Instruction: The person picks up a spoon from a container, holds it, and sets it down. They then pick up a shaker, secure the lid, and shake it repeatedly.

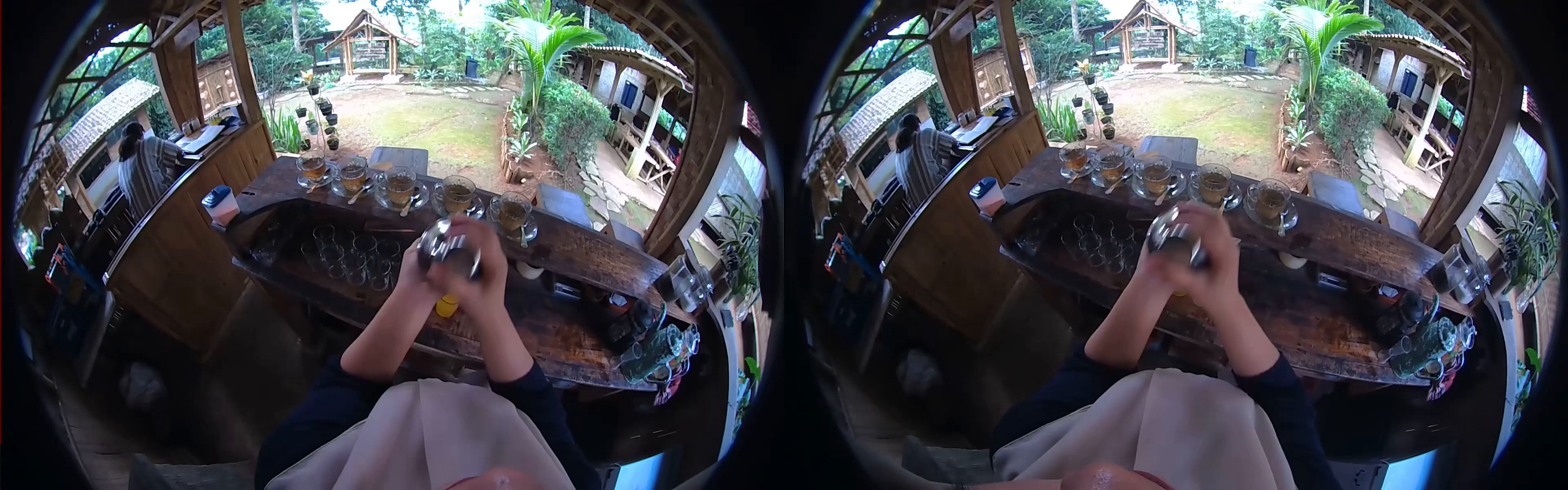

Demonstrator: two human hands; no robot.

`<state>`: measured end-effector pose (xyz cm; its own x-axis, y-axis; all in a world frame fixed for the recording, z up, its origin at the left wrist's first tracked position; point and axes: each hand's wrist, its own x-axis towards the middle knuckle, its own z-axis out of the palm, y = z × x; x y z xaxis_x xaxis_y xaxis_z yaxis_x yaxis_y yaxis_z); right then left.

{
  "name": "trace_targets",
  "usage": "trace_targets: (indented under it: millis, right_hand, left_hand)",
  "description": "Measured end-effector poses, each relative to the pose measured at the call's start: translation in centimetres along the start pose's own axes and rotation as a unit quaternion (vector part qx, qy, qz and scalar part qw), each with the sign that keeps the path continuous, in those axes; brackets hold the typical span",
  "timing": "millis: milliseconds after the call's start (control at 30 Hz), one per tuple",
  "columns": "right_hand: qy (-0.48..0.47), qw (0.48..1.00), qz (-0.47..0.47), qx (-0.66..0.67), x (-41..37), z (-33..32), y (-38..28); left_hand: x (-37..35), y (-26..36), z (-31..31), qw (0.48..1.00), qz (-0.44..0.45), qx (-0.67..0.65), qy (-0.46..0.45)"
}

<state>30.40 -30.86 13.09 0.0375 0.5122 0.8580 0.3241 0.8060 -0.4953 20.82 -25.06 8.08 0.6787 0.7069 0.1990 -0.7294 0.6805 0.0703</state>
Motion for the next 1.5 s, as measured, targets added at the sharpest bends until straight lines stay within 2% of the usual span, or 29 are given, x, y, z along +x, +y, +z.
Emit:
trace_targets:
  millis: [33,67,133,167,233,267,300,367,400,433,467,500,533,567,633,700,800,867,900,933,1033,1100,1167,1233,1267,1300,1367,1400,1500]
  right_hand:
    - [-0.002,1.0,0.002,-0.001,-0.1,-0.2,-0.6]
    - [-0.005,0.999,-0.016,-0.028,0.7,-0.6,-1.7]
    - [-0.056,0.988,-0.128,-0.071,2.1,-1.1,-5.9]
    - [-0.066,0.965,-0.233,-0.096,1.6,-0.9,-7.7]
    - [-0.089,0.902,-0.419,-0.058,0.2,-1.4,-9.7]
    - [-0.006,0.845,-0.535,-0.012,-1.0,0.4,-8.3]
    - [-0.006,0.845,-0.535,-0.012,-1.7,2.7,-6.4]
    - [0.248,0.859,-0.433,0.112,-2.0,6.4,-4.6]
    - [-0.109,0.946,-0.295,-0.083,-1.9,-0.9,-5.0]
    - [-0.131,0.987,-0.094,-0.022,-0.2,-0.5,-4.2]
    - [-0.066,0.976,-0.201,-0.059,1.4,1.0,-2.4]
    - [-0.016,0.999,-0.009,0.046,1.1,2.2,-0.5]
    - [0.0,0.999,0.007,0.034,1.2,2.2,-0.8]
    - [0.018,0.999,0.019,0.022,1.8,2.1,-1.6]
    - [-0.066,0.98,-0.188,-0.008,2.1,1.1,-5.1]
    - [-0.121,0.952,-0.275,-0.061,0.1,0.8,-8.8]
    - [-0.056,0.918,-0.393,0.018,-0.3,3.4,-7.5]
    - [0.016,0.862,-0.498,0.093,-0.5,4.7,-6.7]
    - [-0.141,0.912,-0.382,0.042,0.3,2.5,-5.7]
    - [-0.144,0.973,-0.174,0.047,1.1,3.6,-5.3]
    - [-0.044,0.993,-0.009,0.113,1.5,6.2,-2.7]
    - [-0.068,0.991,-0.114,0.028,2.4,5.4,-5.7]
    - [-0.156,0.936,-0.315,0.018,2.4,3.8,-9.9]
    - [-0.02,0.844,-0.511,0.16,-0.7,6.1,-9.3]
    - [-0.021,0.84,-0.515,0.171,-0.3,6.2,-8.8]
    - [-0.082,0.854,-0.481,0.179,0.4,5.8,-8.1]
    - [-0.209,0.87,-0.402,0.193,1.7,5.4,-6.7]
    - [-0.194,0.908,-0.329,0.174,2.3,6.6,-5.6]
    - [-0.125,0.968,-0.013,0.217,2.2,10.1,-2.5]
  left_hand:
    - [0.3,-0.5,0.1,0.983,0.102,0.087,0.128]
    - [0.2,-0.3,0.6,0.983,0.104,0.089,0.121]
    - [-1.4,0.4,2.1,0.999,0.018,0.0,-0.032]
    - [-3.3,0.1,5.3,0.913,0.132,0.375,-0.09]
    - [-4.2,0.2,8.4,0.98,-0.035,0.078,-0.18]
    - [-4.1,-0.3,7.7,0.93,0.052,0.116,-0.344]
    - [-2.6,-0.8,7.0,0.87,0.162,0.133,-0.447]
    - [-3.8,0.5,6.3,0.949,0.058,0.144,-0.274]
    - [-2.8,1.2,5.0,0.972,0.038,0.127,-0.192]
    - [-2.3,2.0,4.3,0.99,0.04,0.129,-0.037]
    - [-2.0,2.1,1.7,0.992,0.067,0.087,-0.06]
    - [-1.6,2.1,-0.2,0.991,0.095,0.045,-0.086]
    - [-1.7,1.8,1.6,0.98,0.132,0.062,0.133]
    - [-2.3,2.0,2.2,0.98,0.137,0.063,0.128]
    - [-4.2,3.0,3.1,0.996,0.026,0.019,-0.086]
    - [-6.4,2.5,7.6,0.99,0.01,0.09,-0.105]
    - [-7.5,2.3,6.9,0.923,0.109,0.181,-0.32]
    - [-7.4,3.5,5.8,0.962,0.102,0.132,-0.215]
    - [-7.3,4.3,4.8,0.987,0.091,0.08,-0.11]
    - [-6.8,5.1,2.6,0.99,0.105,0.048,-0.081]
    - [-5.8,4.4,1.9,0.972,0.204,0.079,0.088]
    - [-6.0,5.8,-0.3,0.981,0.129,-0.024,-0.14]
    - [-10.0,3.7,7.9,0.993,0.037,0.022,-0.107]
    - [-10.2,4.3,7.2,0.919,0.09,0.175,-0.341]
    - [-9.0,4.1,7.0,0.833,0.259,0.216,-0.437]
    - [-9.8,4.7,7.2,0.85,0.22,0.237,-0.416]
    - [-11.9,6.0,7.1,0.955,0.209,0.16,-0.136]
    - [-11.5,6.5,7.2,0.934,0.288,0.208,0.023]
    - [-10.4,7.8,3.2,0.949,0.311,0.028,0.033]
